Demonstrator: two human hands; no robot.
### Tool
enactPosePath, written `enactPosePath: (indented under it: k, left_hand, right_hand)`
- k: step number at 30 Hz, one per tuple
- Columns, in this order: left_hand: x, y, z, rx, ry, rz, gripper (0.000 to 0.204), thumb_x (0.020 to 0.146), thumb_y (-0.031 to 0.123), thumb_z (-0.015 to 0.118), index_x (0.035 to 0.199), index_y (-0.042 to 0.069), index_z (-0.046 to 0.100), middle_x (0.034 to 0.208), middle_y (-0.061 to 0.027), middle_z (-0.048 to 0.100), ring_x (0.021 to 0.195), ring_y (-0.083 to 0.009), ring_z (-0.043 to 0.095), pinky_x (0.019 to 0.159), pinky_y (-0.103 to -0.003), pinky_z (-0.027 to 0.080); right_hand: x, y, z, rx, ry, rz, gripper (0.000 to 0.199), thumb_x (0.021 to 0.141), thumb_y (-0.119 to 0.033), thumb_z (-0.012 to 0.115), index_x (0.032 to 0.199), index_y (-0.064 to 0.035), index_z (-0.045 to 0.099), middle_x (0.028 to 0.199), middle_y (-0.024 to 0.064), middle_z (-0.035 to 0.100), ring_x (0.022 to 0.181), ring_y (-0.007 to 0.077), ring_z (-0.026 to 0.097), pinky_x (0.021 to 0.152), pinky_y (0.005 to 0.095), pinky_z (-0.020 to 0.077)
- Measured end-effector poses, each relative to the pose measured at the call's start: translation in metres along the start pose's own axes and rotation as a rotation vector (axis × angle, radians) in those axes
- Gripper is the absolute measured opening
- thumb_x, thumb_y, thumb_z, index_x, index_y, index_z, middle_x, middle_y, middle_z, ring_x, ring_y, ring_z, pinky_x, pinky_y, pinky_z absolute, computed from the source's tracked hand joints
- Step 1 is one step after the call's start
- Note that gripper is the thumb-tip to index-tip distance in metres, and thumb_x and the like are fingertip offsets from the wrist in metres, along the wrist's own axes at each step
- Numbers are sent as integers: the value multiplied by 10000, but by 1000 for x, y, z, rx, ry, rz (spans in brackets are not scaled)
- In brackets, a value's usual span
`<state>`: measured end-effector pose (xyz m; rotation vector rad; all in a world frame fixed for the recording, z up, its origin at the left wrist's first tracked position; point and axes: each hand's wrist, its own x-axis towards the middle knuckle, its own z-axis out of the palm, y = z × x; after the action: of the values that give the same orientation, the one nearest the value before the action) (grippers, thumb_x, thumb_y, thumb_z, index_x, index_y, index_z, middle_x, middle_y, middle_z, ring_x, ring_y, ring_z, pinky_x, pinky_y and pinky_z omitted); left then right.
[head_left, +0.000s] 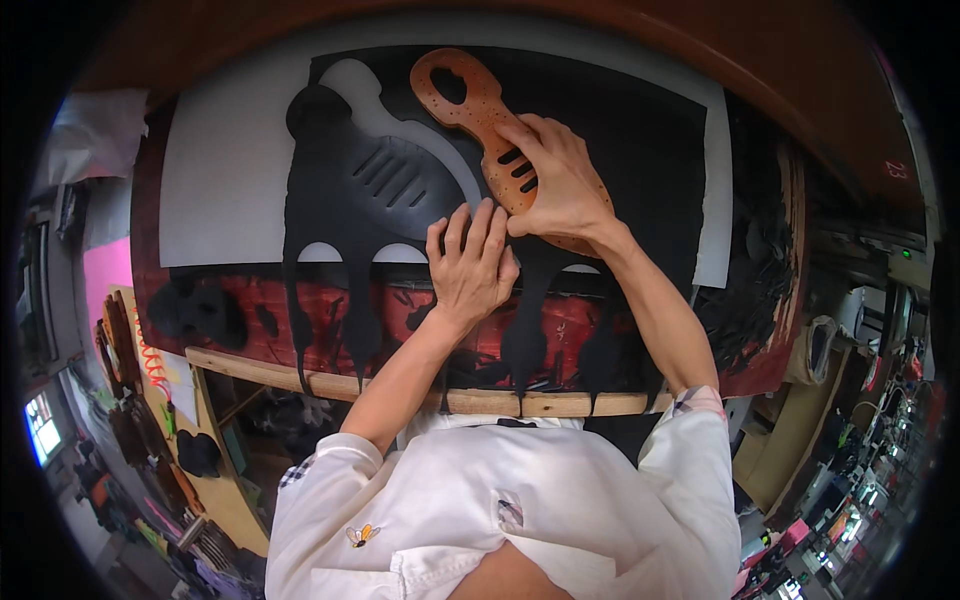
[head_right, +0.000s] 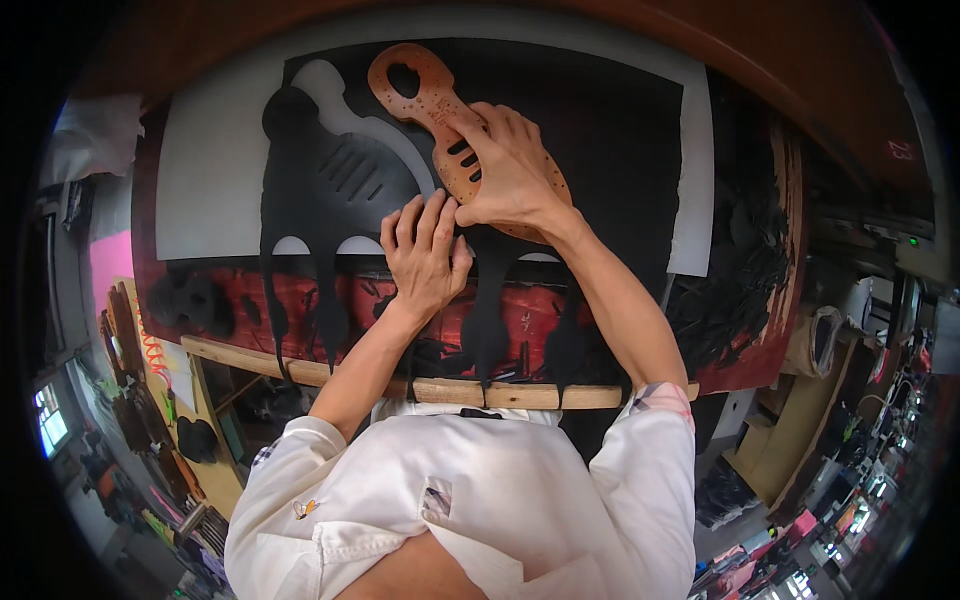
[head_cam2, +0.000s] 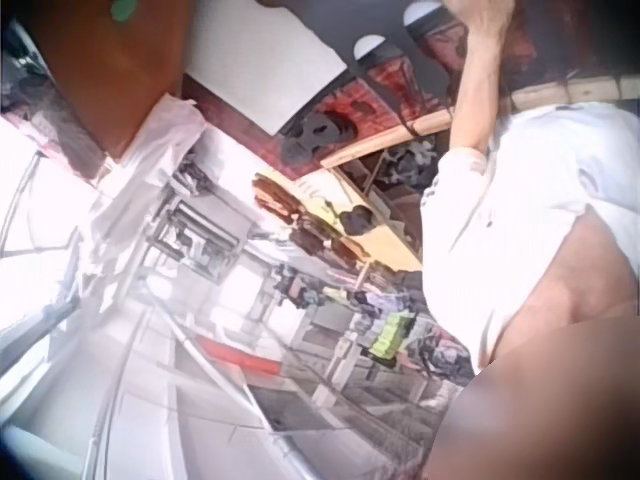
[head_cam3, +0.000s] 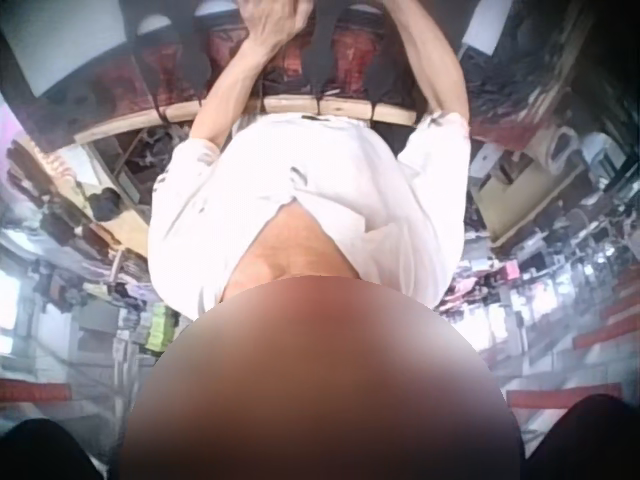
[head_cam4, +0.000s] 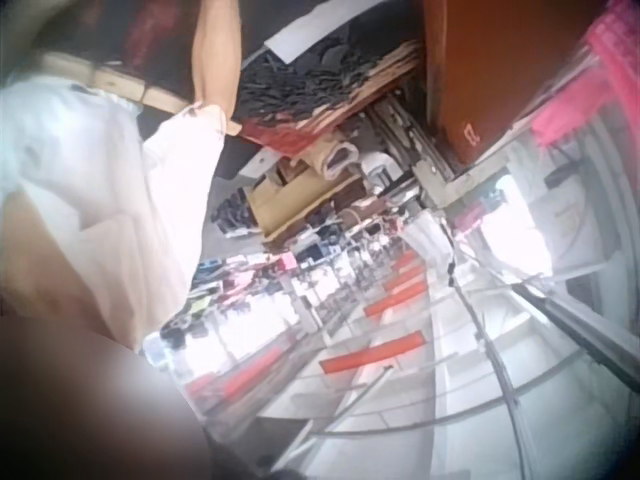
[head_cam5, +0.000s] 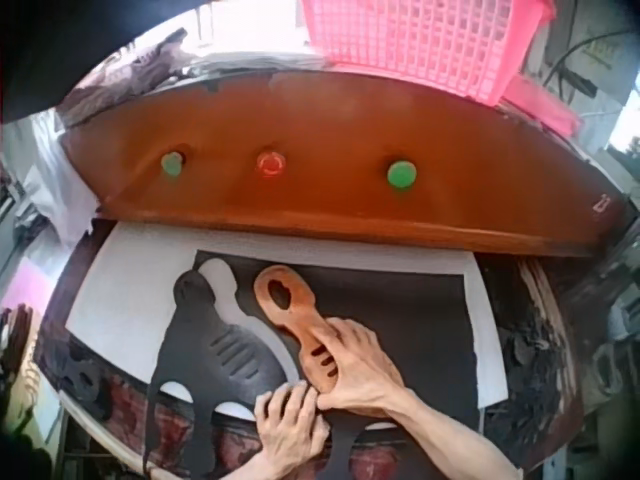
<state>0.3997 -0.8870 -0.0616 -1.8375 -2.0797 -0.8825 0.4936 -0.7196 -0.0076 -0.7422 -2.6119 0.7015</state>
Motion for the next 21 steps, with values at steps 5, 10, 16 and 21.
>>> enactPosePath:
  k: [5, 10, 16, 21]
  left_hand:
    - [-7, 0, -9, 0, -79, 22, 441, 865, 194, 613, 1290, 78, 598, 1335, -105, 553, 1219, -314, 490, 1030, -480, 341]
    - [13, 6, -28, -69, -111, -30, 383, 861, 285, 654, 1169, 57, 643, 1202, -88, 607, 1149, -296, 515, 1010, -482, 341]
    - [93, 25, 0, -1394, -143, -835, 560, 940, 231, 694, 1335, -65, 429, 979, -95, 644, 781, -153, 634, 676, -285, 507]
    - [95, 30, -1, -1672, -73, -885, 523, 924, 122, 703, 1290, -115, 415, 815, -101, 634, 700, -172, 667, 669, -279, 553]
  right_hand:
    - [7, 10, -23, 501, -113, 99, 1013, 428, -232, 806, 1380, -49, 515, 1330, 157, 542, 1224, 313, 534, 1092, 365, 393]
    - [17, 32, -44, 996, -127, 321, 1024, 409, -185, 766, 1392, -35, 525, 1281, 153, 595, 1206, 289, 561, 1107, 338, 386]
    - [16, 34, -44, 1170, -125, 324, 982, 436, -181, 720, 1383, -6, 525, 1262, 162, 603, 1189, 286, 568, 1101, 340, 396]
    - [14, 29, -54, 1174, -178, 363, 1059, 388, -217, 689, 1401, 19, 493, 1255, 158, 597, 1167, 275, 570, 1090, 335, 400]
